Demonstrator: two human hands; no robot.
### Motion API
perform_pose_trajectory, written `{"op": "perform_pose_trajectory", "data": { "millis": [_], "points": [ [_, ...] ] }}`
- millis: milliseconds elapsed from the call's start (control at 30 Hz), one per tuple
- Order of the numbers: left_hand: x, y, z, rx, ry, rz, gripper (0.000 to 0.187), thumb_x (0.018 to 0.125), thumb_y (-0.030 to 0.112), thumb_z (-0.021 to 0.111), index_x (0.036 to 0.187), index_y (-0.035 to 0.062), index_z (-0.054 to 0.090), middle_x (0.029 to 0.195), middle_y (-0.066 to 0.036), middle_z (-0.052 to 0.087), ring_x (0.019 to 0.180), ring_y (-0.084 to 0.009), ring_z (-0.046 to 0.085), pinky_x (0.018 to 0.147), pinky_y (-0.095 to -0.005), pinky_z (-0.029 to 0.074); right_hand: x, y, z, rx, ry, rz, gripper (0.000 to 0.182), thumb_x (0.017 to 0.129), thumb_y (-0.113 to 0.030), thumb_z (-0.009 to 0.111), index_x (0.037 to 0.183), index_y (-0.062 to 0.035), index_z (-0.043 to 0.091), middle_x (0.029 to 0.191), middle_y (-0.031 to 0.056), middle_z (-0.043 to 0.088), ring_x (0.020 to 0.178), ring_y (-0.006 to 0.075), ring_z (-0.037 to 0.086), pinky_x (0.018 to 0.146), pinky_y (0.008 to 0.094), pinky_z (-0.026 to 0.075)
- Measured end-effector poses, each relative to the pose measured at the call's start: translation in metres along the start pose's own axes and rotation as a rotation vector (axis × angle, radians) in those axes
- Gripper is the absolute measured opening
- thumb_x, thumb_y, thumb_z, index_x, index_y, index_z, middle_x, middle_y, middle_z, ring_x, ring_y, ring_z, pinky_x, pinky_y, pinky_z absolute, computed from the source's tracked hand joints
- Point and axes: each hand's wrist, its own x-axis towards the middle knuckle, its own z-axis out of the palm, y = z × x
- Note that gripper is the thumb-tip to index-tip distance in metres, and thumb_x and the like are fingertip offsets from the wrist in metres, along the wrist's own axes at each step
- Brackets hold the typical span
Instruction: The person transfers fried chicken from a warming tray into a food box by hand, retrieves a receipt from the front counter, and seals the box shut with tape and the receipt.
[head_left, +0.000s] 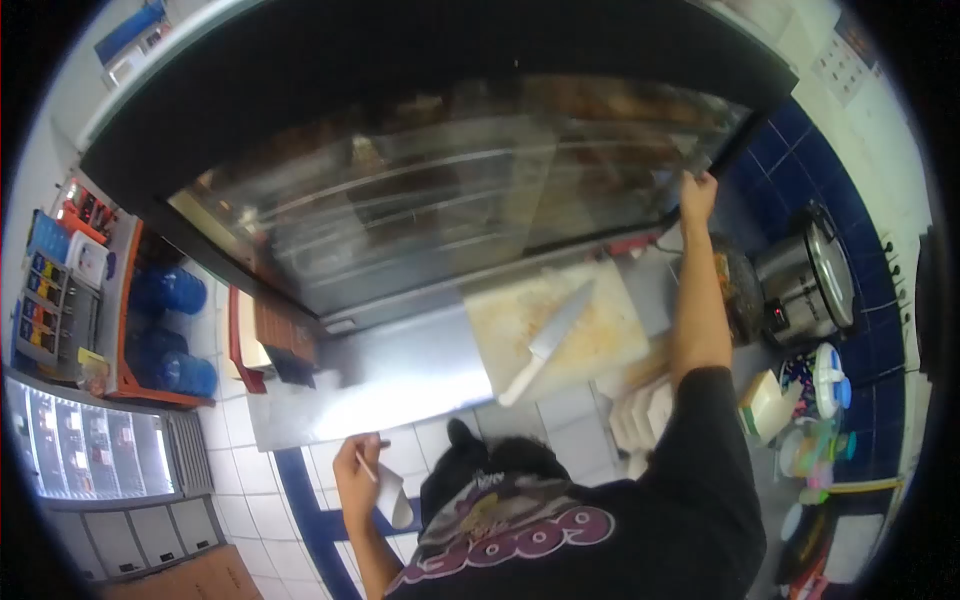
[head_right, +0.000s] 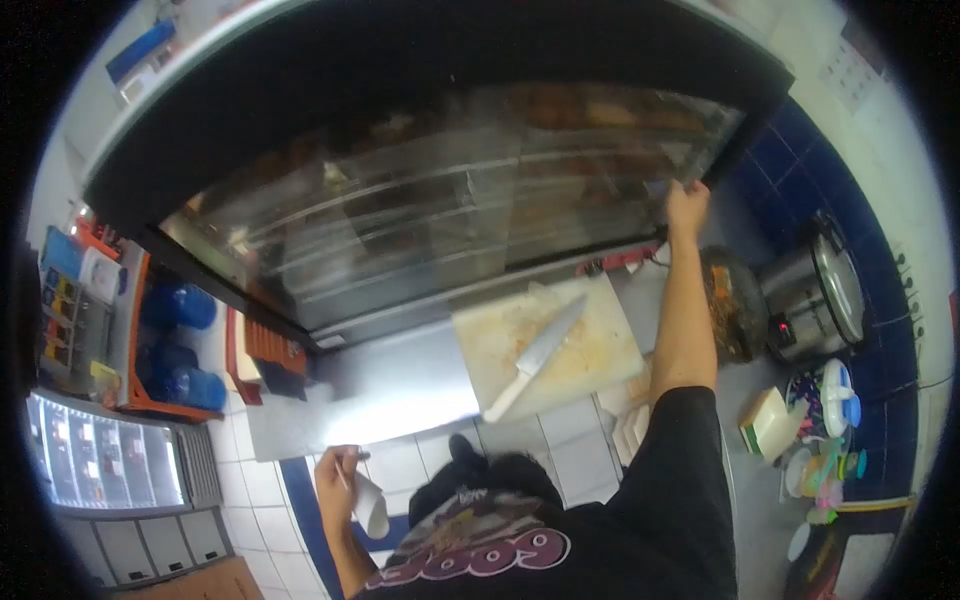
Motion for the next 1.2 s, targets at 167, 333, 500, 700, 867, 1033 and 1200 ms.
{"op": "perform_pose_trajectory", "data": {
  "millis": [167,333,500,700,867,1033,1200],
  "points": [
    [0.042,0.025,0.034,0.085,-0.291,-0.029,0.025,0.094,0.023,0.068,0.102,-0.0007,0.068,0.083,-0.011,0.072,0.074,-0.0134,0.065,0.065,-0.0267,0.048,-0.080,0.006,0.019,0.065,-0.087,-0.174,0.054,0.079,-0.015,0.075,0.125,0.0004,0.053,0.113,0.0166,0.063,0.098,0.0244,0.062,0.088,0.0375,0.050],
    [0.065,0.055,0.087,0.208,-0.396,0.161,0.025,0.092,0.024,0.070,0.104,0.0018,0.069,0.080,-0.011,0.072,0.062,-0.0118,0.062,0.056,-0.0276,0.047,-0.165,-0.051,0.027,0.420,-0.374,-0.171,0.044,0.084,0.001,0.067,0.125,-0.0021,0.053,0.112,0.0092,0.059,0.091,0.0149,0.058,0.080,0.0286,0.050],
    [0.059,0.061,0.148,0.209,-0.422,0.115,0.025,0.093,0.024,0.069,0.105,0.0021,0.069,0.078,-0.010,0.071,0.062,-0.0113,0.061,0.056,-0.0274,0.047,-0.219,-0.080,0.031,0.569,-0.600,-0.094,0.050,0.085,-0.002,0.065,0.134,-0.0063,0.052,0.126,0.0118,0.056,0.111,0.0205,0.056,0.081,0.0323,0.053],
    [0.024,0.097,0.208,0.255,-0.413,0.003,0.025,0.093,0.022,0.070,0.107,0.0017,0.069,0.077,-0.009,0.069,0.062,-0.0112,0.060,0.055,-0.0278,0.047,-0.210,0.042,-0.024,-0.407,-0.740,0.023,0.034,0.098,-0.036,0.056,0.110,-0.0059,0.068,0.102,0.0189,0.072,0.095,0.0323,0.070,0.084,0.0403,0.054],
    [0.016,0.122,0.243,0.355,-0.434,-0.141,0.028,0.093,0.025,0.069,0.107,0.0007,0.069,0.077,-0.011,0.070,0.063,-0.0150,0.064,0.059,-0.0300,0.050,-0.212,0.138,-0.032,-0.722,-1.080,0.199,0.047,0.096,-0.048,0.051,0.103,-0.0053,0.071,0.099,0.0207,0.070,0.096,0.0372,0.069,0.087,0.0468,0.052],
    [0.017,0.142,0.278,0.391,-0.425,-0.007,0.029,0.092,0.027,0.071,0.104,0.0006,0.070,0.075,-0.010,0.069,0.064,-0.0137,0.063,0.060,-0.0297,0.049,-0.200,0.158,-0.003,-0.210,-0.921,0.273,0.036,0.097,-0.038,0.055,0.096,-0.0042,0.068,0.093,0.0189,0.070,0.081,0.0339,0.067,0.073,0.0415,0.051],
    [0.025,0.159,0.303,0.374,-0.465,-0.007,0.032,0.094,0.030,0.069,0.102,-0.0009,0.069,0.077,-0.013,0.071,0.069,-0.0175,0.066,0.066,-0.0309,0.051,-0.171,0.073,-0.048,0.130,-0.825,0.253,0.024,0.098,-0.022,0.058,0.086,-0.0012,0.063,0.084,0.0154,0.067,0.069,0.0257,0.061,0.060,0.0362,0.045]
  ]
}}
